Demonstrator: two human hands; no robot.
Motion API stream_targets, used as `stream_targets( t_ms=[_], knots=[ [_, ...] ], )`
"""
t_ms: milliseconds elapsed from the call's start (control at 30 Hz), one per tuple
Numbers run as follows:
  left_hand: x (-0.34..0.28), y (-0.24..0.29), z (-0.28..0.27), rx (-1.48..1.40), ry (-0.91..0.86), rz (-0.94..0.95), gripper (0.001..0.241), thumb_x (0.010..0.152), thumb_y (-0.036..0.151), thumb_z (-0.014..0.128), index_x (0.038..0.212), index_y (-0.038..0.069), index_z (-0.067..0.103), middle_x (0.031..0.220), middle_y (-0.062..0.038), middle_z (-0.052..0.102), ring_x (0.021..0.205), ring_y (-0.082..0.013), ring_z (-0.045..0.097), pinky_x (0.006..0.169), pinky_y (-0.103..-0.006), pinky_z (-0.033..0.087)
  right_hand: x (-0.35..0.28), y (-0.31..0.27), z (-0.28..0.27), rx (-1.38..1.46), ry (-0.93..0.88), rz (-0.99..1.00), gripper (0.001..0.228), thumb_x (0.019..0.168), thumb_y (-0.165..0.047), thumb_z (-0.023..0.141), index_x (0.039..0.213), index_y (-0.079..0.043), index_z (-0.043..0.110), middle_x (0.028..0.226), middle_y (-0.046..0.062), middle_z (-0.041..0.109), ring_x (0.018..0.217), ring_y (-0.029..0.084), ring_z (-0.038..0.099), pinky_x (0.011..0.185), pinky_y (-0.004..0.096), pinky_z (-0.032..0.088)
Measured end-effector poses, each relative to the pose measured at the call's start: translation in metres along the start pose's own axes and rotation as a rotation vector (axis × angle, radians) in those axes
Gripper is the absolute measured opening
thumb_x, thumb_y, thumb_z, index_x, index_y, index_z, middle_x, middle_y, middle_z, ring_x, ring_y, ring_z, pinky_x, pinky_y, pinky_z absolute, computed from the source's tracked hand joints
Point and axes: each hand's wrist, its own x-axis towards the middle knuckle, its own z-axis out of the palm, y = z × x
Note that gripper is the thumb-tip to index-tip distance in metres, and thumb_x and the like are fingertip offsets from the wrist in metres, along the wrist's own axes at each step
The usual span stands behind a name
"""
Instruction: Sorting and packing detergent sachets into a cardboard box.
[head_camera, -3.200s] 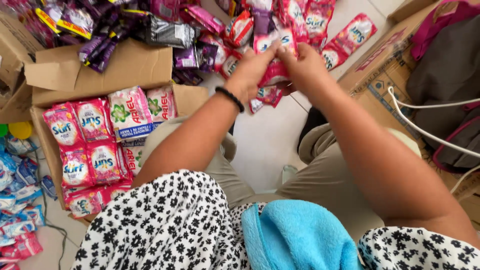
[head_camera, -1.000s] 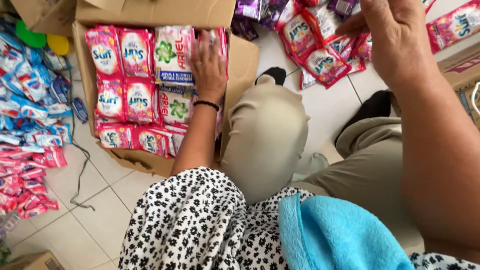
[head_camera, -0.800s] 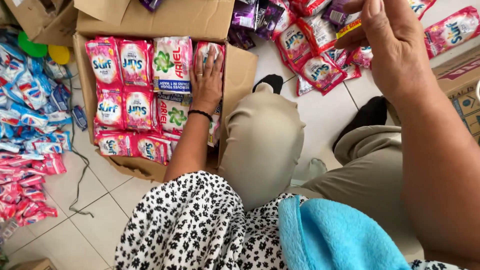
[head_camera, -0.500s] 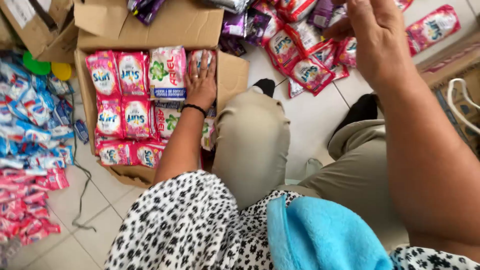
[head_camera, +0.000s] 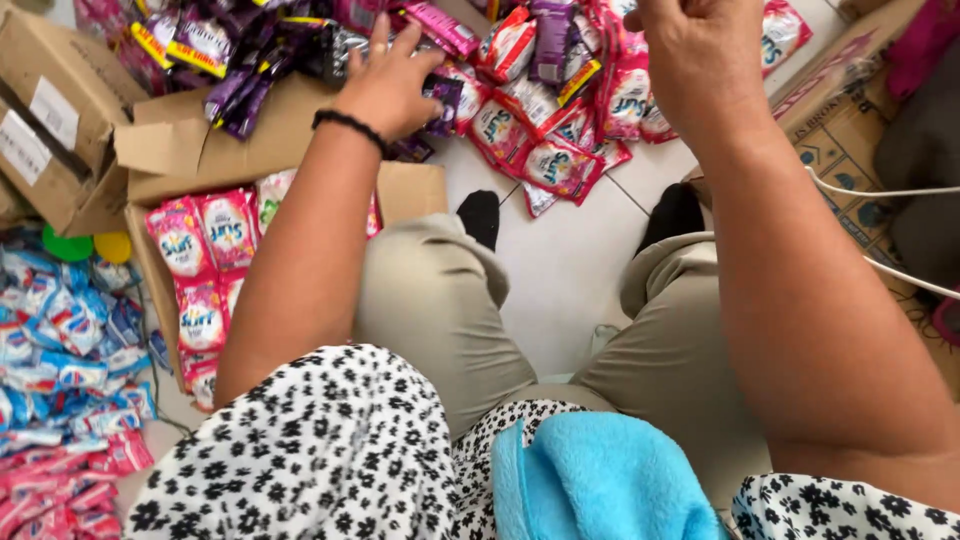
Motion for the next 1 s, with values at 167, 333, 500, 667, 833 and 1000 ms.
stream_targets(
  t_ms=[167, 333, 500, 667, 833, 1000],
  knots=[
    [0.082, 0.065, 0.012, -0.1, 0.148, -0.025, 0.074, 0.085, 0.039, 0.08, 0.151, 0.025, 0.048, 0.166, -0.013, 0.022, 0.153, -0.0467, 0.009, 0.117, -0.0733, 0.015, -0.006, -0.047, -0.016, -0.153, 0.122, 0.038, 0.016, 0.115, -0.013, 0.068, 0.11, 0.002, 0.068, 0.092, 0.003, 0.069, 0.077, 0.008, 0.061, 0.068, 0.026, 0.049],
    [0.15, 0.116, 0.143, -0.37, 0.42, -0.04, 0.077, 0.085, 0.045, 0.083, 0.151, 0.025, 0.049, 0.168, -0.013, 0.019, 0.156, -0.0457, 0.011, 0.118, -0.0703, 0.027, -0.017, -0.045, -0.041, -0.103, 0.177, 0.019, 0.011, 0.113, -0.005, 0.065, 0.121, 0.002, 0.065, 0.105, 0.002, 0.07, 0.086, 0.007, 0.066, 0.073, 0.024, 0.052],
    [0.148, 0.155, 0.184, -0.087, 0.403, 0.127, 0.096, 0.076, 0.052, 0.089, 0.156, 0.028, 0.042, 0.17, -0.012, 0.0, 0.154, -0.0467, -0.001, 0.11, -0.0782, 0.026, -0.026, -0.054, -0.051, 0.237, 0.174, 0.231, 0.011, 0.116, -0.005, 0.062, 0.125, -0.001, 0.064, 0.112, 0.002, 0.068, 0.093, 0.01, 0.068, 0.086, 0.025, 0.058],
    [0.155, 0.152, 0.157, -0.164, 0.137, -0.248, 0.109, 0.068, 0.049, 0.087, 0.161, 0.034, 0.032, 0.165, -0.015, -0.008, 0.153, -0.0472, -0.004, 0.111, -0.0762, 0.027, -0.028, -0.07, -0.043, 0.333, 0.135, 0.288, 0.012, 0.114, -0.007, 0.062, 0.124, -0.001, 0.064, 0.115, 0.004, 0.069, 0.095, 0.01, 0.066, 0.089, 0.026, 0.057],
    [0.222, 0.087, 0.277, 0.068, 0.537, -0.182, 0.034, 0.093, 0.019, 0.078, 0.123, 0.018, 0.06, 0.169, -0.022, 0.025, 0.155, -0.0511, 0.024, 0.112, -0.0594, 0.044, -0.028, -0.055, -0.047, 0.329, 0.135, 0.325, 0.012, 0.113, -0.007, 0.064, 0.123, -0.001, 0.065, 0.109, 0.004, 0.069, 0.091, 0.01, 0.066, 0.088, 0.027, 0.057],
    [0.224, 0.0, 0.188, -0.878, 0.375, -0.116, 0.037, 0.076, 0.006, 0.078, 0.112, 0.006, 0.07, 0.101, -0.011, 0.078, 0.092, -0.0289, 0.076, 0.082, -0.0424, 0.059, -0.022, -0.047, -0.043, 0.349, 0.118, 0.323, 0.01, 0.115, -0.006, 0.064, 0.123, 0.0, 0.065, 0.11, 0.003, 0.069, 0.092, 0.011, 0.066, 0.086, 0.026, 0.058]
  ],
)
